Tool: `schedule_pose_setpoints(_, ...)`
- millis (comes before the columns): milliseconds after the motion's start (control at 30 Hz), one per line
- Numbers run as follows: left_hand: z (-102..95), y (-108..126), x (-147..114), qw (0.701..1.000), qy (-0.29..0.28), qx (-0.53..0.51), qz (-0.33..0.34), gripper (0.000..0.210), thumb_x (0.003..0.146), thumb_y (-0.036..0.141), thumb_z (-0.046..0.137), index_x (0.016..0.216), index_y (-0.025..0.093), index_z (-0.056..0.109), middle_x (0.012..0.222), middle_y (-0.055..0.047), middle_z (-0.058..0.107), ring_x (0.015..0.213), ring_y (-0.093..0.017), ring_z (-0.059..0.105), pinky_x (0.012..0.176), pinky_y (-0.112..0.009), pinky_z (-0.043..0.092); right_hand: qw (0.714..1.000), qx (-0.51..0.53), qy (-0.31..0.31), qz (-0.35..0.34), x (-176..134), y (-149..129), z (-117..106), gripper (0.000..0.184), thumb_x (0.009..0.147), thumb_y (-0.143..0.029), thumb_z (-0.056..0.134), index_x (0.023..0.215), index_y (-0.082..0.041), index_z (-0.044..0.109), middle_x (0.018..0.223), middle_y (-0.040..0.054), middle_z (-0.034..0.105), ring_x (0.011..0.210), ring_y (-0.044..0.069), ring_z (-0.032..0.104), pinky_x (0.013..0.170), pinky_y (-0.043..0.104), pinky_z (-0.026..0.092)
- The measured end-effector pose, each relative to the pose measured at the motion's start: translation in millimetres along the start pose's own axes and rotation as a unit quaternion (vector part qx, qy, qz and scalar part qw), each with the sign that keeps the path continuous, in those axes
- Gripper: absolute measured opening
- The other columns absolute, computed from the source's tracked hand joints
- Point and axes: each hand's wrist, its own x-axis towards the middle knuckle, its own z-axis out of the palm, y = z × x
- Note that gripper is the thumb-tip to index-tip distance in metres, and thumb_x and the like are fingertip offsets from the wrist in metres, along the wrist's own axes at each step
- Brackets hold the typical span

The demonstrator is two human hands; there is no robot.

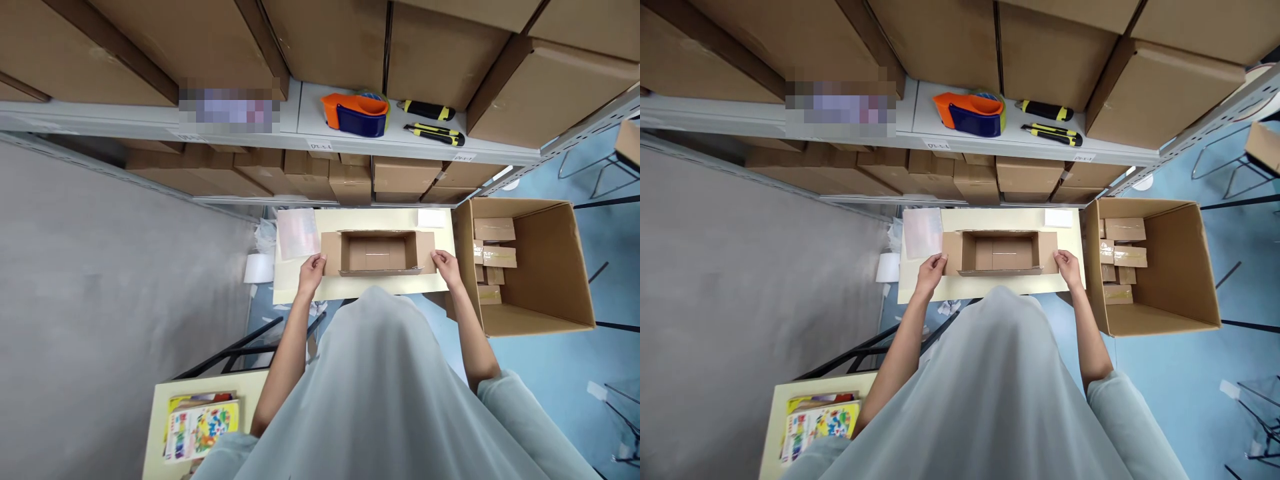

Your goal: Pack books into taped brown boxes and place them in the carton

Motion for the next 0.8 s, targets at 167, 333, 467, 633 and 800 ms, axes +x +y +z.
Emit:
schedule_pose_setpoints(167,-8.0,16,3,0.999,-0.038,-0.024,0.029,0.063,0.078,0.066,0.079,0.116,0.016,0.075,0.111,-0.014,0.082,0.113,-0.032,0.075,0.103,-0.046,0.059,1.0,-0.018,0.004,-0.022,-1,-19,-7,0.073,0.072,-0.08,0.079,0.108,-0.017,0.075,0.099,0.0143,0.083,0.095,0.03,0.077,0.093,0.047,0.062)
schedule_pose_setpoints(333,-12.5,48,5,0.993,-0.071,-0.015,0.09,0.063,0.081,0.061,0.081,0.126,0.018,0.072,0.129,-0.018,0.078,0.124,-0.032,0.073,0.113,-0.05,0.056,0.997,-0.048,-0.006,-0.065,-4,-53,-6,0.068,0.077,-0.075,0.08,0.115,-0.019,0.074,0.109,0.0154,0.083,0.096,0.03,0.078,0.096,0.049,0.063)
schedule_pose_setpoints(467,-12.1,75,3,0.987,-0.069,0.007,0.143,0.057,0.088,0.057,0.076,0.129,0.018,0.071,0.136,-0.018,0.076,0.122,-0.031,0.074,0.113,-0.05,0.057,0.989,-0.089,0.024,-0.113,-7,-85,2,0.062,0.085,-0.073,0.074,0.116,-0.019,0.074,0.123,0.0189,0.08,0.105,0.032,0.078,0.096,0.052,0.064)
schedule_pose_setpoints(633,-16.8,91,8,0.984,-0.043,0.007,0.172,0.05,0.093,0.052,0.073,0.131,0.02,0.072,0.138,-0.015,0.076,0.121,-0.028,0.074,0.113,-0.046,0.056,0.98,-0.088,0.021,-0.176,-16,-119,14,0.057,0.091,-0.071,0.071,0.116,-0.02,0.074,0.127,0.0188,0.078,0.112,0.032,0.077,0.095,0.051,0.066)
schedule_pose_setpoints(800,-36.2,83,24,0.991,0.002,-0.036,0.131,0.046,0.091,0.046,0.072,0.128,0.018,0.074,0.136,-0.015,0.076,0.124,-0.03,0.073,0.112,-0.046,0.056,0.976,-0.062,-0.019,-0.208,-34,-155,45,0.049,0.095,-0.065,0.072,0.119,-0.022,0.075,0.125,0.0161,0.078,0.114,0.031,0.076,0.099,0.049,0.065)
